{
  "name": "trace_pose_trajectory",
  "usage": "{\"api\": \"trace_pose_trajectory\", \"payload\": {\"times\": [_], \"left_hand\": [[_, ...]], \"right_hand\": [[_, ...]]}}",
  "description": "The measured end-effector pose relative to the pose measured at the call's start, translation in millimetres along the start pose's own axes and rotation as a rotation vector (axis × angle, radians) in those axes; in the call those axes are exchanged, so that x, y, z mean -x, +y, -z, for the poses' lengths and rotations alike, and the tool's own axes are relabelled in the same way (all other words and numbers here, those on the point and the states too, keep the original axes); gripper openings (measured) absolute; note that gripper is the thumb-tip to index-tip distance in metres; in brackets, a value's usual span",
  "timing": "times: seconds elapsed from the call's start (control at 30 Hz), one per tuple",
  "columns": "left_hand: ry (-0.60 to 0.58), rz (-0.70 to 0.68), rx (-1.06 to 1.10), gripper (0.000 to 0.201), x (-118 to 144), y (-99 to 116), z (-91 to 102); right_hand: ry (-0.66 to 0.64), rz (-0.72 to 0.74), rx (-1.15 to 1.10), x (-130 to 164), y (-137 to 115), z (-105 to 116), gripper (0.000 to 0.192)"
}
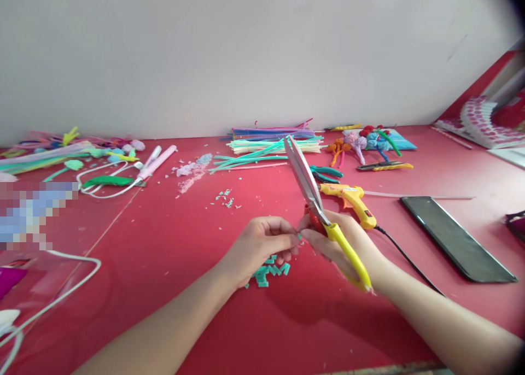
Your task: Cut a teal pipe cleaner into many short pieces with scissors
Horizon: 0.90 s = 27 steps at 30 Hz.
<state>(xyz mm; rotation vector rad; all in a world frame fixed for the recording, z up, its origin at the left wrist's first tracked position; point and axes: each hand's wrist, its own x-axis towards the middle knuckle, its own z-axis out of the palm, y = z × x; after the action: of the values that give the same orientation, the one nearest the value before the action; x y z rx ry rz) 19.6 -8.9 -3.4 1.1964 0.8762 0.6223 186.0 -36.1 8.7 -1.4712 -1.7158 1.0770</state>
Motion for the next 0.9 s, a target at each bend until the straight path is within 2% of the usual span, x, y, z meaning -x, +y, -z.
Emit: {"api": "trace_pose_trajectory", "payload": {"times": [0.17, 0.3, 0.4, 0.5, 0.6, 0.7, 0.9], "left_hand": [[0.068, -0.064, -0.064, 0.009, 1, 1, -2.0], [0.096, -0.08, -0.152, 0.009, 3, 2, -6.6], [0.1, -0.103, -0.205, 0.008, 3, 2, -7.5], [0.157, -0.132, -0.2, 0.009, 2, 1, -3.7], [0.338, -0.216, -0.132, 0.01, -1, 1, 3.0], [0.494, -0.306, 0.008, 0.01, -3, 2, 8.8], [0.552, -0.374, 0.169, 0.009, -3, -1, 11.8]], "right_hand": [[0.014, -0.082, -0.034, -1, -5, 2, 0.012], [0.007, -0.05, 0.024, -2, -1, -2, 0.009], [0.022, -0.009, 0.1, -1, 5, -3, 0.014], [0.096, 0.049, 0.273, -1, 10, -1, 0.023], [0.201, 0.08, 0.521, -1, 13, 1, 0.033], [0.221, 0.058, 0.708, -3, 17, -1, 0.038], [0.164, 0.031, 0.951, -4, 25, -11, 0.036]]}}
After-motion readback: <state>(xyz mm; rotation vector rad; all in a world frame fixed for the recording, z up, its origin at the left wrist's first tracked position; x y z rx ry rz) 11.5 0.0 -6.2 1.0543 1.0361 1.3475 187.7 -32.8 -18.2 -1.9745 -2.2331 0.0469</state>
